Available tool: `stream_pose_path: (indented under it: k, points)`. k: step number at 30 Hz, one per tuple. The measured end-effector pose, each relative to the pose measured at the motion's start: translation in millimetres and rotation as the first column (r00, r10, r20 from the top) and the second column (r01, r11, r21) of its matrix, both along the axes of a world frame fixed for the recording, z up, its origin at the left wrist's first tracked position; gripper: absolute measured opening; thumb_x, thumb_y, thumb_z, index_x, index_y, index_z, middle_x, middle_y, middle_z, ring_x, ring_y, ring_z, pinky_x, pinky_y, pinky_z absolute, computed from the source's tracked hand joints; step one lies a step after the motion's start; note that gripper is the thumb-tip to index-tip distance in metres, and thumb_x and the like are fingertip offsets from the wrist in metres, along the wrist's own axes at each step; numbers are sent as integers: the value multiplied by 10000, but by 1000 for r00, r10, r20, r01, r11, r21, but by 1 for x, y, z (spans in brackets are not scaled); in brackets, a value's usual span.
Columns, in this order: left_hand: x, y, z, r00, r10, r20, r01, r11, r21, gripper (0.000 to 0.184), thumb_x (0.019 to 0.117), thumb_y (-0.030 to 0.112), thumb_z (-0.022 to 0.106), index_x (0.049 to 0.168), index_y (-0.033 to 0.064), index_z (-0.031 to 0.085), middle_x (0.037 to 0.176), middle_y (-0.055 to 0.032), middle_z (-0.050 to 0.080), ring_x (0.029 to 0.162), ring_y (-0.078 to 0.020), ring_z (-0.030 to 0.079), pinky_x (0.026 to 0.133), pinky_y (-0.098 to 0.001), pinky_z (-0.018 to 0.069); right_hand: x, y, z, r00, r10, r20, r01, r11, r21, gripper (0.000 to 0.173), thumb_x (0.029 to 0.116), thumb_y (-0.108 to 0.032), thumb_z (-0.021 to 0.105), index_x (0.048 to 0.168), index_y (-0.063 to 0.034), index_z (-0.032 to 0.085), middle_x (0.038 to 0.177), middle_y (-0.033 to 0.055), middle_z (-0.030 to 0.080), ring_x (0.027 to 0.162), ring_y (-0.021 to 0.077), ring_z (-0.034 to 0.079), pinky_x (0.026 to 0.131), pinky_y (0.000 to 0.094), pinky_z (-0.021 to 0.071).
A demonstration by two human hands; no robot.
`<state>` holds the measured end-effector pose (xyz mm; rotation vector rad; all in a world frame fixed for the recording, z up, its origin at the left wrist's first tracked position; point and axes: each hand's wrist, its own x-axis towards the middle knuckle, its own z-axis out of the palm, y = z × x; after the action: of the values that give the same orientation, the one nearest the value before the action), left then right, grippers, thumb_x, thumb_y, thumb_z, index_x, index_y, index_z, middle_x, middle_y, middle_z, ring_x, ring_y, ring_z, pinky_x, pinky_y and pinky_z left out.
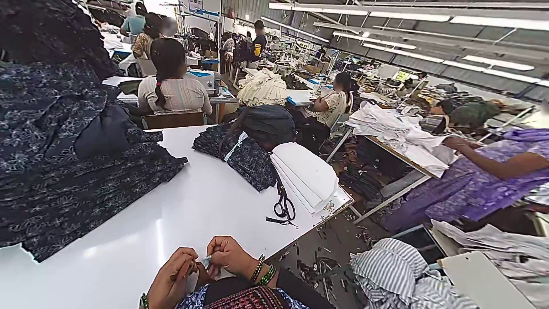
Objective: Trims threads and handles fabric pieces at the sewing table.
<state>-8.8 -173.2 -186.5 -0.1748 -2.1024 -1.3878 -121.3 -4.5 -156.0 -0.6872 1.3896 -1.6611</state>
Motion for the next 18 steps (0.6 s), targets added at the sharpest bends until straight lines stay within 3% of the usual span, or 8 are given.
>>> stream_pose_path:
  k: [1, 4, 6, 8, 10, 14, 17, 18]
  points:
    - [0, 0, 2, 1000, 27, 6, -27, 1000, -5, 335, 996, 180, 472, 806, -22, 659, 901, -70, 676, 839, 21, 633, 775, -107, 518, -1, 0, 0, 1000, -18, -15, 18, 1000, 3, 201, 921, 55, 441, 864, -66, 591, 649, -59, 660, 532, 11, 603, 526, 187, 503]
    - [1, -2, 7, 995, 94, 37, -91, 994, -67, 355, 996, 163, 443, 903, -42, 718, 848, -89, 692, 769, -6, 631, 734, -122, 512, -4, 1, -1, 998, -18, -56, 19, 1000, 7, 269, 937, 35, 406, 813, -60, 625, 655, -77, 650, 527, -17, 565, 515, 169, 477]
    - [1, -1, 7, 993, 108, 53, -103, 990, -99, 352, 987, 149, 446, 892, -50, 720, 812, -102, 681, 731, -35, 631, 707, -134, 512, -5, 0, -2, 998, 31, -60, -30, 999, 10, 231, 960, 9, 411, 891, -45, 624, 681, -73, 656, 545, -2, 589, 528, 183, 500]
    - [2, 0, 4, 992, 91, 89, -83, 993, -84, 333, 973, 143, 452, 879, -54, 704, 816, -105, 679, 718, -45, 647, 691, -152, 533, -6, -1, 1, 993, 105, -59, -103, 994, 37, 147, 989, -24, 465, 1065, -8, 589, 756, -47, 660, 597, 27, 619, 571, 209, 531]
    - [0, 0, 2, 990, 74, 121, -68, 996, -49, 317, 949, 136, 459, 860, -61, 692, 809, -101, 680, 711, -50, 652, 686, -168, 542, -7, -3, 4, 984, 162, -73, -156, 984, 89, 215, 974, -64, 564, 1174, 11, 542, 855, -11, 671, 635, 31, 618, 579, 208, 518]
    - [-2, 0, -2, 994, 46, 100, -45, 999, -14, 323, 957, 160, 464, 811, -49, 662, 773, -73, 666, 726, -6, 626, 710, -137, 511, -7, -5, 9, 973, 212, -86, -191, 960, 207, 214, 963, -33, 607, 1165, 16, 553, 889, 20, 692, 624, 35, 623, 541, 204, 498]
    - [-3, -2, -6, 998, 1, 67, -2, 1000, 19, 360, 993, 211, 457, 824, -38, 655, 790, -66, 670, 766, -5, 629, 740, -145, 514, -11, -4, 15, 948, 301, -103, -268, 930, 252, 291, 990, -32, 568, 1267, 48, 530, 1018, 74, 685, 663, 49, 607, 573, 226, 498]
    - [-3, -2, -8, 998, -13, 57, 11, 999, 34, 382, 1017, 257, 454, 836, -14, 652, 800, -44, 674, 783, 13, 632, 752, -138, 519, -13, -4, 14, 939, 328, -103, -295, 922, 250, 307, 993, -41, 563, 1285, 47, 526, 1002, 69, 691, 661, 47, 607, 577, 227, 501]
